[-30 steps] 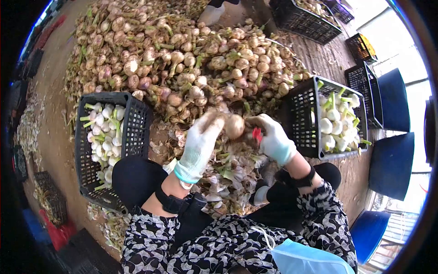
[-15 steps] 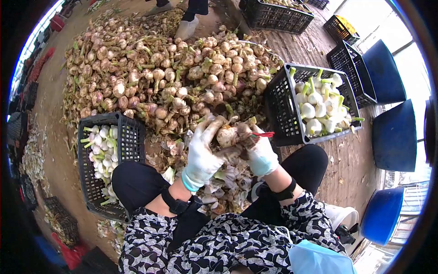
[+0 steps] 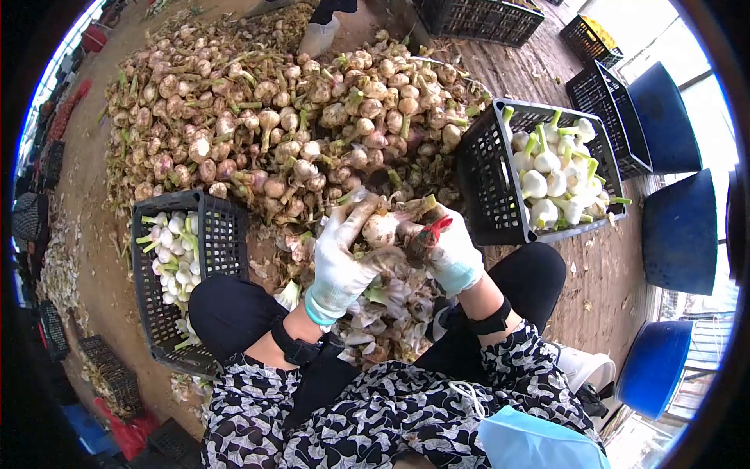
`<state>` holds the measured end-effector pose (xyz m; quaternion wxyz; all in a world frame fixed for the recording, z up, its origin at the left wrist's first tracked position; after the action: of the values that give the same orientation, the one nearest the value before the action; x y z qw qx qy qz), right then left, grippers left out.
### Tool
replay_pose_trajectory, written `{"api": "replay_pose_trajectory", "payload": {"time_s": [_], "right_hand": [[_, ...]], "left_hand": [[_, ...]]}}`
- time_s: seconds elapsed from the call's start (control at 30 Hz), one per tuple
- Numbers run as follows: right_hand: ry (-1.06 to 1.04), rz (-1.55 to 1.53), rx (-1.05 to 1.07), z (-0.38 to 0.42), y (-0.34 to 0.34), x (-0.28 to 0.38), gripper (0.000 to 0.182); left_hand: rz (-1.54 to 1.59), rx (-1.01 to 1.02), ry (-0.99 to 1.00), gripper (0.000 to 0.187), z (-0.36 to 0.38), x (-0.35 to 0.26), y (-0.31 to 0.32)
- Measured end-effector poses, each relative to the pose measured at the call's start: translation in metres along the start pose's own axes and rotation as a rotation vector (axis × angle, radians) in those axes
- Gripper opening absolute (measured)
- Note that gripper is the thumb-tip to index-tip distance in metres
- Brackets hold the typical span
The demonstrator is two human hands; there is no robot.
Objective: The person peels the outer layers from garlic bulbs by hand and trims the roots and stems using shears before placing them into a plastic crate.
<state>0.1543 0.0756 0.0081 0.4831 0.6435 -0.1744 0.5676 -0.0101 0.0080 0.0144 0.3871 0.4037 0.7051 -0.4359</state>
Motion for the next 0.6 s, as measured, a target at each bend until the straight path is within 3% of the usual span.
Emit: {"api": "replay_pose_trajectory", "payload": {"time_s": [0.07, 0.13, 0.17, 0.2, 0.27, 0.33, 0.4, 0.47, 0.5, 0.6], "right_hand": [[-0.022, 0.044, -0.013, 0.001, 0.006, 0.006, 0.029], [-0.046, 0.085, -0.028, -0.001, 0.006, 0.003, 0.025], [-0.086, 0.239, -0.093, -0.002, 0.005, -0.003, 0.022], [-0.127, 0.394, -0.159, -0.003, 0.005, -0.007, 0.019], [-0.077, 0.343, -0.18, -0.003, 0.0, -0.012, 0.017], [-0.088, 0.308, -0.042, -0.004, -0.002, -0.014, 0.017], [-0.025, 0.302, -0.048, -0.005, -0.004, -0.016, 0.019], [-0.125, 0.541, -0.129, -0.005, -0.008, -0.018, 0.021], [-0.19, 0.618, -0.117, -0.004, -0.004, -0.01, 0.021], [-0.234, 0.844, -0.004, 0.003, 0.005, 0.013, 0.023]], "left_hand": [[0.021, 0.018, 0.035, 0.07, 0.0, -0.001, -0.001], [0.643, 0.009, -0.4, 0.072, -0.001, -0.01, 0.002], [0.768, -0.067, -0.402, 0.07, -0.001, -0.013, 0.007], [0.791, -0.011, -0.465, 0.063, -0.001, -0.01, 0.005], [0.81, 0.029, -0.604, 0.059, -0.003, 0.004, 0.007], [0.746, 0.044, -0.614, 0.055, -0.002, 0.016, 0.005], [0.684, 0.061, -0.632, 0.051, 0.002, 0.019, 0.007], [0.754, 0.005, -0.473, 0.047, 0.004, 0.013, 0.014], [0.398, 0.014, -0.347, 0.048, 0.002, 0.002, 0.014], [0.569, 0.095, -0.46, 0.052, -0.001, -0.005, 0.0]]}}
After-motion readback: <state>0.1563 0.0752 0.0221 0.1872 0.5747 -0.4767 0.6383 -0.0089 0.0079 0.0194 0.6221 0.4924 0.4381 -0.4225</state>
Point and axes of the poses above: each hand's wrist, its own z-axis away from the middle knuckle, its own y-axis out of the palm, x = y × z, the point moved 1 cm from there along -z, towards the middle knuckle, and after that the axes turned 1 degree about -z, right-handed, at the moved point
